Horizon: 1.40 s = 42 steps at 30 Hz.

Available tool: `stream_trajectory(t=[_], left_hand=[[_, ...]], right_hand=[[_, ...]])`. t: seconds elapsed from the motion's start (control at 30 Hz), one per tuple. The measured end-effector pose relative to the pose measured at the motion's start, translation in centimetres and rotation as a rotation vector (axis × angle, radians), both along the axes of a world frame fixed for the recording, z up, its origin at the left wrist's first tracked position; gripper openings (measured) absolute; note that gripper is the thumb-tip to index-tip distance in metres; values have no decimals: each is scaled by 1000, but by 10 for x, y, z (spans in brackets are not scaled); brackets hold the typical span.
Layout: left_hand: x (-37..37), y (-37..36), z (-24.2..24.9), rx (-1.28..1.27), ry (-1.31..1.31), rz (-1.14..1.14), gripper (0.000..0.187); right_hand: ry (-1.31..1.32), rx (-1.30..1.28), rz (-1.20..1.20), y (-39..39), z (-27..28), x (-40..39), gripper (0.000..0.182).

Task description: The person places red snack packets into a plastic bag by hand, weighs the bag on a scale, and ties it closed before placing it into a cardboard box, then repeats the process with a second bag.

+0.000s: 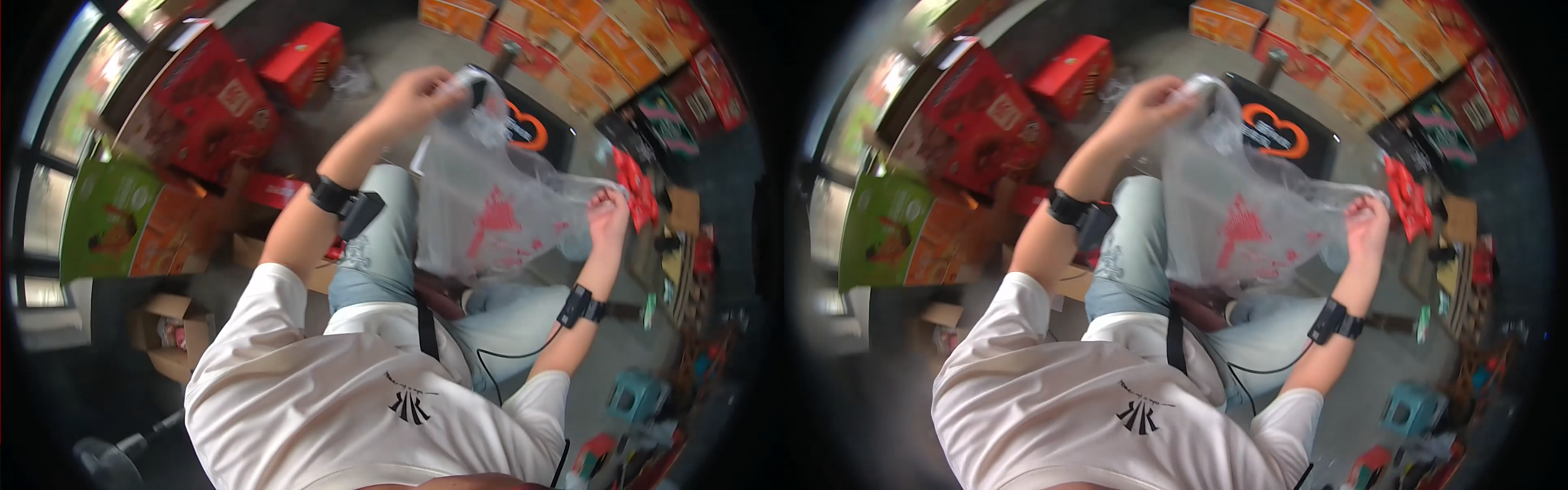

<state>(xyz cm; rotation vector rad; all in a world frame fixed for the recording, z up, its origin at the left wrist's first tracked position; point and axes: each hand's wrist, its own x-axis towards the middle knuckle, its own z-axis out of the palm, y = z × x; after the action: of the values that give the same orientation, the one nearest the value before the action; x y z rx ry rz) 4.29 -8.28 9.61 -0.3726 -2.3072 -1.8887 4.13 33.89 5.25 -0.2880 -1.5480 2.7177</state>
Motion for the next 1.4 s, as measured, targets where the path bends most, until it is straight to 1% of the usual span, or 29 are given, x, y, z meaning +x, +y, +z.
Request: stream_trajectory(t=[0.07, 0.13, 0.2, 0.27, 0.33, 0.37, 0.5, 0.57, 0.6, 0.67, 0.7, 0.73, 0.77, 0.8, 0.83, 0.87, 0.9, 0.93, 0.97, 1.0, 1.07, 1.1, 1.13, 1.2, 1.27, 1.3, 1.33, 1.37, 1.4], left_hand=[[-19, -2, -7, -59, 157, 192, 24], [-23, 7, 2, 9, 100, 279, 25], [-21, 19, 9, 17, 53, 328, 25], [-23, 21, 11, 131, -37, 233, 24], [-26, 24, 20, 258, -111, 159, 23], [-29, 26, 28, 313, -76, 119, 23], [-62, 26, 59, 444, 8, -1, 23], [-79, 20, 70, 546, 135, -119, 17], [-78, 19, 80, 545, 154, -120, 17], [-56, 24, 100, 401, 570, 210, 11], [-39, 28, 108, 294, 682, 374, 8], [-52, 30, 91, 420, 922, 251, 8], [-56, 29, 72, -16, 875, 395, 9], [-54, 28, 51, -453, 797, 521, 9], [-56, 24, 24, -683, 531, 445, 11], [-58, 20, 2, -894, 261, 368, 14], [-57, 17, -12, -891, 267, 373, 14], [-54, 15, -23, -700, 84, 369, 16], [-52, 13, -32, -511, -103, 356, 19], [-53, 13, -34, -518, -114, 349, 19], [-56, 13, -34, -91, -237, 252, 25], [-56, 20, -33, 249, -197, 195, 25], [-56, 25, -30, 248, -200, 189, 25], [-56, 31, -17, 840, -124, 3, 25], [-55, 30, -7, 934, -135, -84, 22], [-55, 30, -3, 1053, -148, -213, 19], [-55, 31, -1, 1168, -161, -344, 17], [-56, 33, -3, 1035, -93, -240, 13], [-58, 31, -7, 1034, -95, -242, 13]], right_hand=[[-27, -11, -1, -1, 13, 17, 8], [-38, -30, 21, 6, 18, 22, 8], [78, -123, 266, 10, 15, 32, 12], [81, -204, 238, 4, 23, 41, 15], [275, -373, 425, 2, 34, 39, 16], [297, -396, 385, 0, 38, 37, 26], [379, -269, 404, -8, 88, 15, 44], [531, 92, -2, -19, 115, 3, 55], [667, 217, -225, -31, 129, 5, 45], [1056, 782, -614, -19, 129, 13, 35], [1204, 774, -837, -48, 132, 25, 31], [1283, 932, -853, -46, 120, 18, 31], [1346, 1098, -862, -43, 95, 11, 30], [966, 1071, -768, -52, 68, 4, 31], [608, 1105, -544, -48, 47, -4, 27], [268, 1277, -302, -26, 7, -19, 22], [154, 1218, -38, -23, -2, -12, 24], [156, 1219, -40, -22, -6, -10, 24], [109, 944, 5, -24, -11, -6, 25], [55, 665, 47, -25, -17, -1, 27], [67, 574, 50, -22, -17, 6, 27], [142, 432, 74, -22, -12, 7, 26], [220, 290, 95, -23, -10, 8, 25], [213, 196, 124, -26, -6, 10, 29], [259, 112, 168, -36, 5, 15, 40], [273, 146, 190, -37, 2, 12, 52], [272, 146, 187, -38, 1, 12, 52], [304, 150, 172, -39, -1, 12, 54], [336, 154, 158, -39, -1, 11, 57]])
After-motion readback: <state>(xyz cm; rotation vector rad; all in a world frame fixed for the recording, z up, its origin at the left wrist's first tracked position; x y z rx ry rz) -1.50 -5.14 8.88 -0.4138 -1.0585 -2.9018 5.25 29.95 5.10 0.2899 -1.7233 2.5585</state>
